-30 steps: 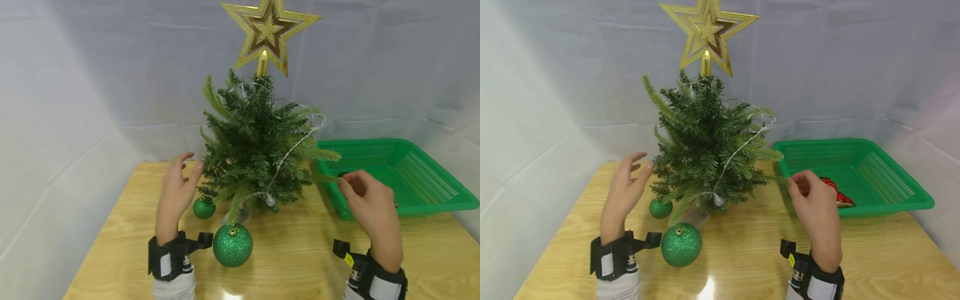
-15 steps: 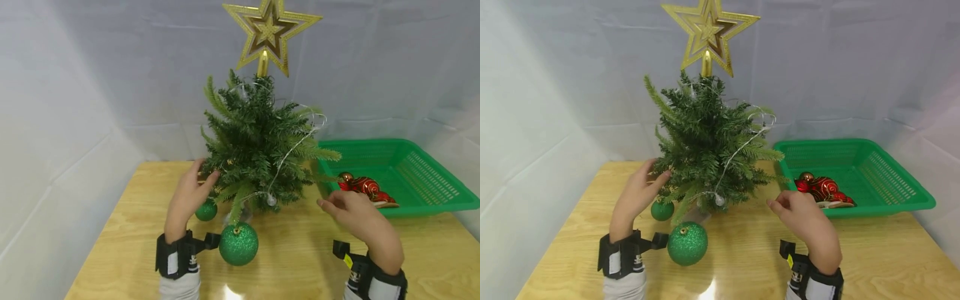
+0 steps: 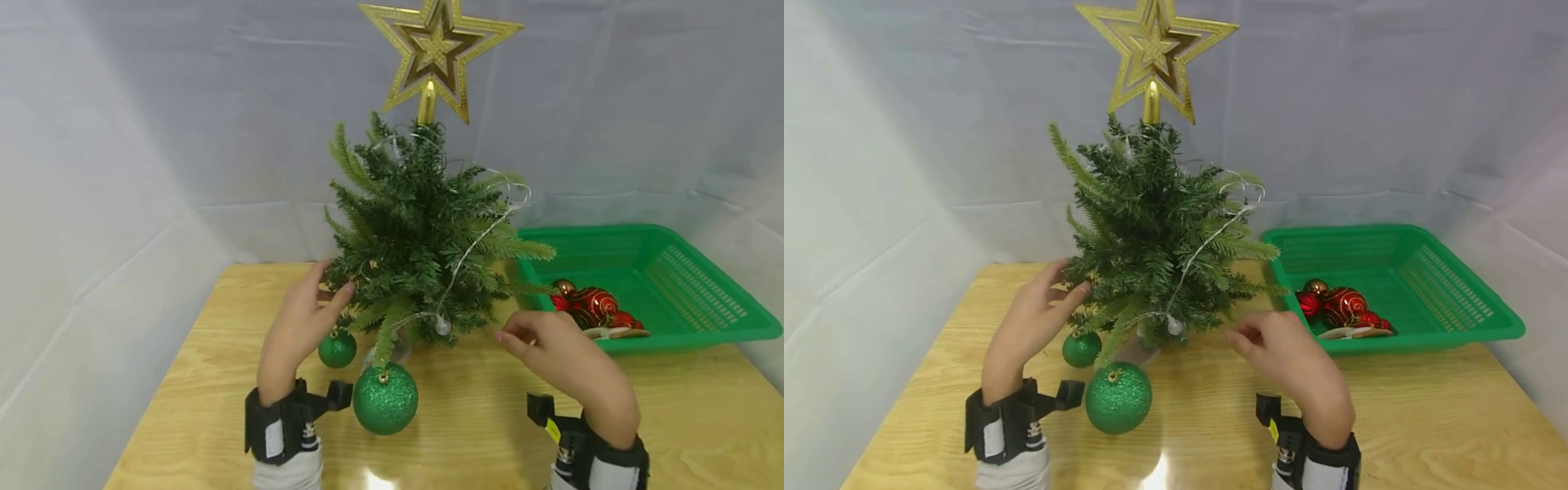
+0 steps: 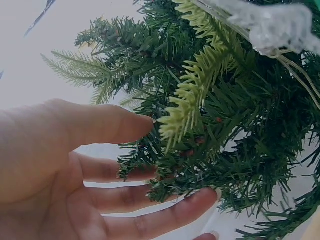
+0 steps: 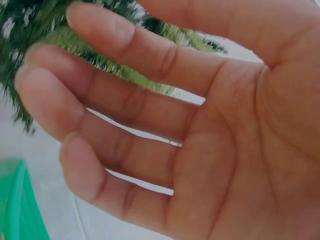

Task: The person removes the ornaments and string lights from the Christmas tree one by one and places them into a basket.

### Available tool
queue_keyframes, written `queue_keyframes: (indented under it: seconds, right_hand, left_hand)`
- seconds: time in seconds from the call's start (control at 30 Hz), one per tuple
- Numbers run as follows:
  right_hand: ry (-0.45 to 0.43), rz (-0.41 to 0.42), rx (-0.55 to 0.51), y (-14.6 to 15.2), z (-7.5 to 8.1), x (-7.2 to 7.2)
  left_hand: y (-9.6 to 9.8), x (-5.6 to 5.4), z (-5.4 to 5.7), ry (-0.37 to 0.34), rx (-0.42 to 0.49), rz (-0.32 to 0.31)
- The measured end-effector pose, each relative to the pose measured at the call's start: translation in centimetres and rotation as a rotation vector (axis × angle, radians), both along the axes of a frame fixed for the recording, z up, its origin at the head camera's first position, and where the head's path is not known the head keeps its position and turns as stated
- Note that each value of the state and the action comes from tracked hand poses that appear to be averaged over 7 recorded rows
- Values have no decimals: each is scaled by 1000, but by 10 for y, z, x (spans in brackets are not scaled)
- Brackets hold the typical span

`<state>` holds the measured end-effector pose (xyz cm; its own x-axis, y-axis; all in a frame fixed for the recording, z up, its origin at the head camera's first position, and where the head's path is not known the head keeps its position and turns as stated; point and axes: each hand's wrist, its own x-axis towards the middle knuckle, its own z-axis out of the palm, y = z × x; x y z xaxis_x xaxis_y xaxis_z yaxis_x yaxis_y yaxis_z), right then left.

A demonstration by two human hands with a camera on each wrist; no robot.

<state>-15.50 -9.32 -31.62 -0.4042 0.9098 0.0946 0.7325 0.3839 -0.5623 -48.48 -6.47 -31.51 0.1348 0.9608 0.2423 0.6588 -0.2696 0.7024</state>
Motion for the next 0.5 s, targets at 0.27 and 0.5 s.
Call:
queue_keyframes:
  seconds: [0.27, 0.5]
  right_hand:
    - [24, 122, -26, -10, 2, -29]
    - [57, 195, 48, -19, 5, -55]
  left_hand:
    - [2, -6, 4, 41, 2, -55]
    - [5, -11, 8, 52, -11, -106]
